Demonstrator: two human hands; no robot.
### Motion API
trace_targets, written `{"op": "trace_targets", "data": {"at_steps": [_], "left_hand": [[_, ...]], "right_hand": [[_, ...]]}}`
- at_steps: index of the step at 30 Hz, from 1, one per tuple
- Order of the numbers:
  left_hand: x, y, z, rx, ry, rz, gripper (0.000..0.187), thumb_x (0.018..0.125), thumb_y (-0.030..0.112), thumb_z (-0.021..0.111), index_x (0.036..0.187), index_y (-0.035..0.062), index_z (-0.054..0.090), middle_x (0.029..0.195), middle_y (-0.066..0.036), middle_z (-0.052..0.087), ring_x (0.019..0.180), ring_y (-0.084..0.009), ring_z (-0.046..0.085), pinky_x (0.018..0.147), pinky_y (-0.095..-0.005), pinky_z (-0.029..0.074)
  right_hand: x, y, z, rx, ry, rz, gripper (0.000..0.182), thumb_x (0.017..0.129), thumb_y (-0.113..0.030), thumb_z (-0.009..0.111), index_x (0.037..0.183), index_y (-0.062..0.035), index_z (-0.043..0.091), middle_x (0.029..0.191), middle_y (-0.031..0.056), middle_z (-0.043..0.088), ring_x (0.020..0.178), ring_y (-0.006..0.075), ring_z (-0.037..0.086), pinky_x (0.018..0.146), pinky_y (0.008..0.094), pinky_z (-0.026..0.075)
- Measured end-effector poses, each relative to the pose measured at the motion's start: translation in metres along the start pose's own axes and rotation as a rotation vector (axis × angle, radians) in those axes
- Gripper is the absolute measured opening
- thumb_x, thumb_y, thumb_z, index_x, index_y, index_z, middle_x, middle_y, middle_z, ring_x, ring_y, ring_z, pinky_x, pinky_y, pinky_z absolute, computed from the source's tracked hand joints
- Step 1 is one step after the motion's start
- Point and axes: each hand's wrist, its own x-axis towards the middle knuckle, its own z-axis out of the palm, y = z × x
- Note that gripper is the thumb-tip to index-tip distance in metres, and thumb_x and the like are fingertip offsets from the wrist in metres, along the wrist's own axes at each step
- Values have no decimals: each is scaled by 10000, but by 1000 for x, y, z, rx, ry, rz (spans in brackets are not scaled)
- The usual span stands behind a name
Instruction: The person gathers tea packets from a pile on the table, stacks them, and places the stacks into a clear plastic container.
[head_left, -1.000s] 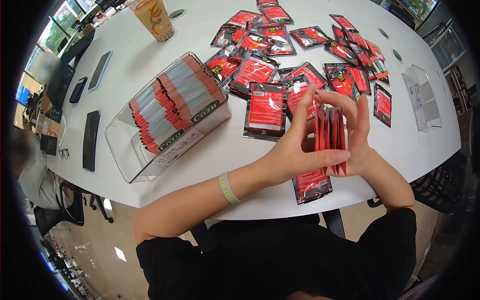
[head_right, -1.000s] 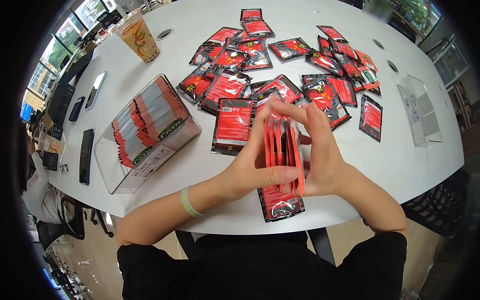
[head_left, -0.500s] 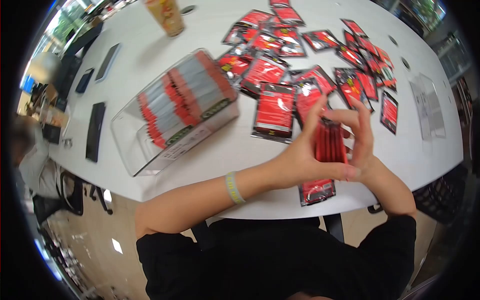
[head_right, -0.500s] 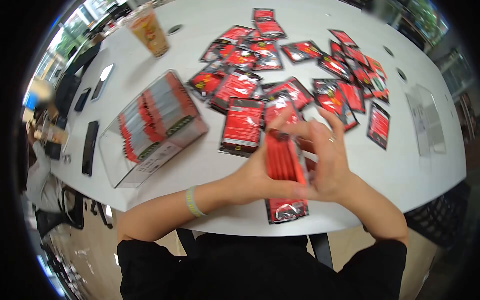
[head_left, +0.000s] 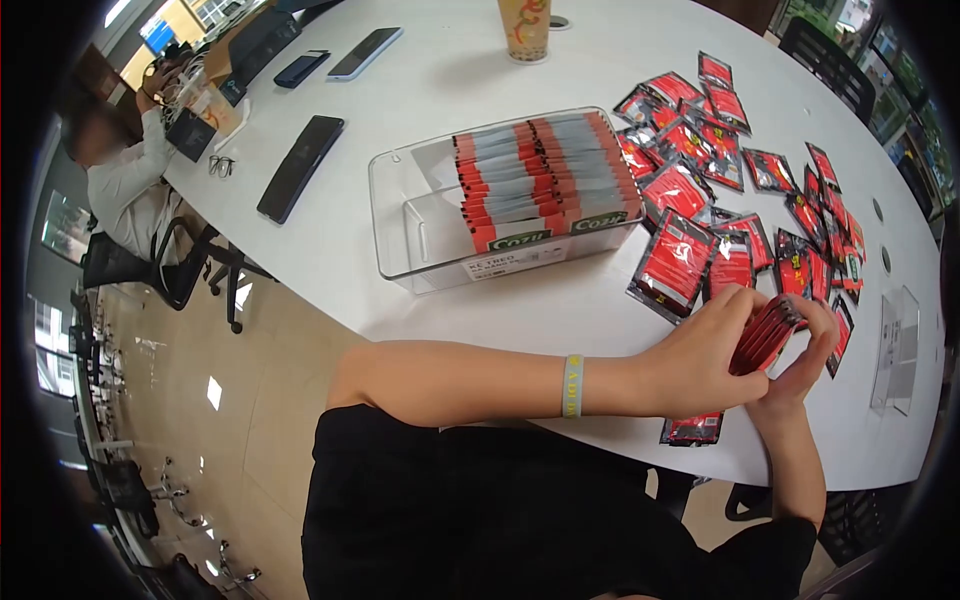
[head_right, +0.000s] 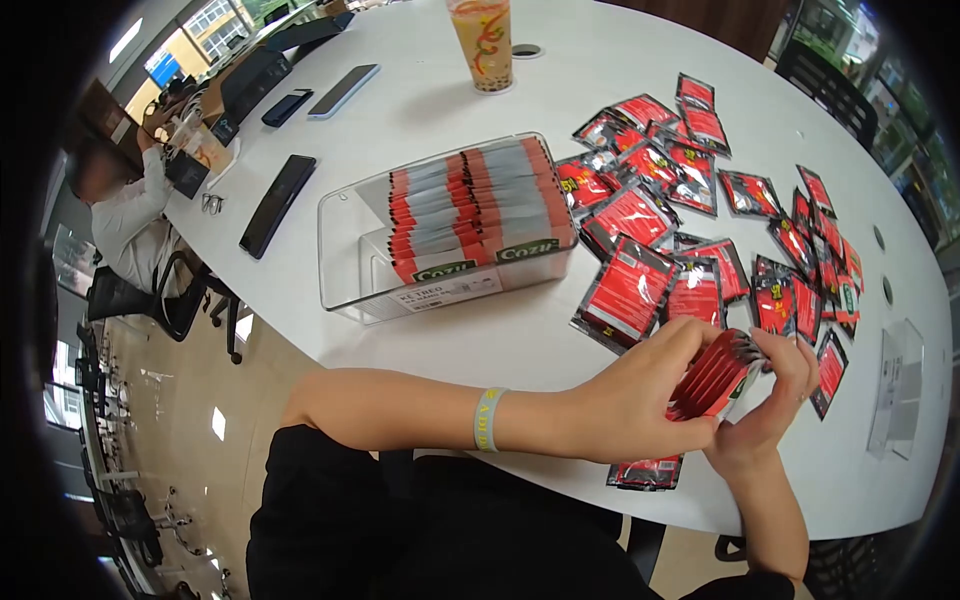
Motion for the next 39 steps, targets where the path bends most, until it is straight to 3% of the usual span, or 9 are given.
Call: {"op": "trace_targets", "data": {"at_steps": [5, 9, 17, 21, 23, 29, 33, 35, 39], "left_hand": [[-1, 1, 4, 43, 83, 25, 490, 671, 204, 626, 1032, -57, 423, 953, -196, 480, 913, -321, 491, 793, -368, 405], [-4, -2, 8, 157, 163, 86, 484, 660, 215, 643, 1013, -43, 436, 936, -176, 498, 880, -327, 498, 765, -385, 412], [-6, -6, 0, 474, 218, 330, 465, 650, 294, 672, 937, -14, 476, 848, -142, 499, 817, -295, 490, 680, -374, 412], [-6, 2, -7, 495, 131, 327, 436, 662, 297, 668, 913, -13, 491, 814, -124, 512, 776, -284, 514, 651, -366, 421], [-11, 6, -8, 489, 92, 298, 425, 673, 290, 666, 915, -13, 494, 812, -122, 513, 767, -281, 525, 650, -366, 426], [-59, 31, -31, 268, 39, 45, 332, 718, 220, 695, 908, 13, 518, 866, -120, 550, 811, -266, 573, 689, -339, 449], [-102, 38, -103, 502, 617, 488, 444, 607, 65, 764, 997, 25, 555, 950, -93, 584, 831, -185, 576, 719, -289, 462], [-126, 57, -130, 336, 915, 57, 404, 634, 82, 742, 995, 6, 577, 942, -87, 611, 868, -157, 582, 771, -280, 460], [-139, 38, -191, 792, 891, -16, 320, 678, 186, 743, 928, 11, 646, 1057, -98, 543, 1009, -202, 474, 793, -277, 443]], "right_hand": [[1, 0, 11, -99, 319, -274, 326, 940, -229, 307, 1144, 13, 388, 1080, 129, 505, 970, 267, 492, 937, 450, 260], [-11, 5, 11, -140, 247, -159, 484, 955, -358, 100, 1083, -26, 428, 1044, 101, 525, 949, 237, 495, 938, 421, 262], [-6, -7, 10, -135, 336, -152, 539, 954, -392, 76, 1033, -22, 459, 996, 81, 519, 926, 213, 467, 882, 404, 285], [-2, -8, 12, -102, 387, -267, 463, 923, -386, 356, 1283, -121, 234, 1040, 94, 473, 901, 253, 454, 802, 429, 309], [-7, -14, 7, -60, 357, -208, 959, 795, -375, 634, 1375, -340, -129, 1124, 152, 404, 899, 305, 442, 746, 466, 347], [-13, -8, 6, 245, 451, -389, 1081, 674, -403, 724, 1380, -355, -93, 1243, 170, 257, 979, 313, 397, 747, 446, 425], [-26, 4, 5, 274, 433, -279, 1061, 562, -355, 786, 1341, -235, 75, 1202, 100, 227, 1008, 289, 336, 727, 431, 434], [-20, 5, 6, 259, 442, -302, 1065, 593, -297, 771, 1349, -279, 21, 1207, 118, 235, 1005, 296, 338, 727, 440, 432], [-21, 10, 13, 334, 373, -374, 1073, 698, -134, 667, 1383, -327, -136, 1319, 244, 188, 1085, 342, 369, 753, 452, 431]]}}
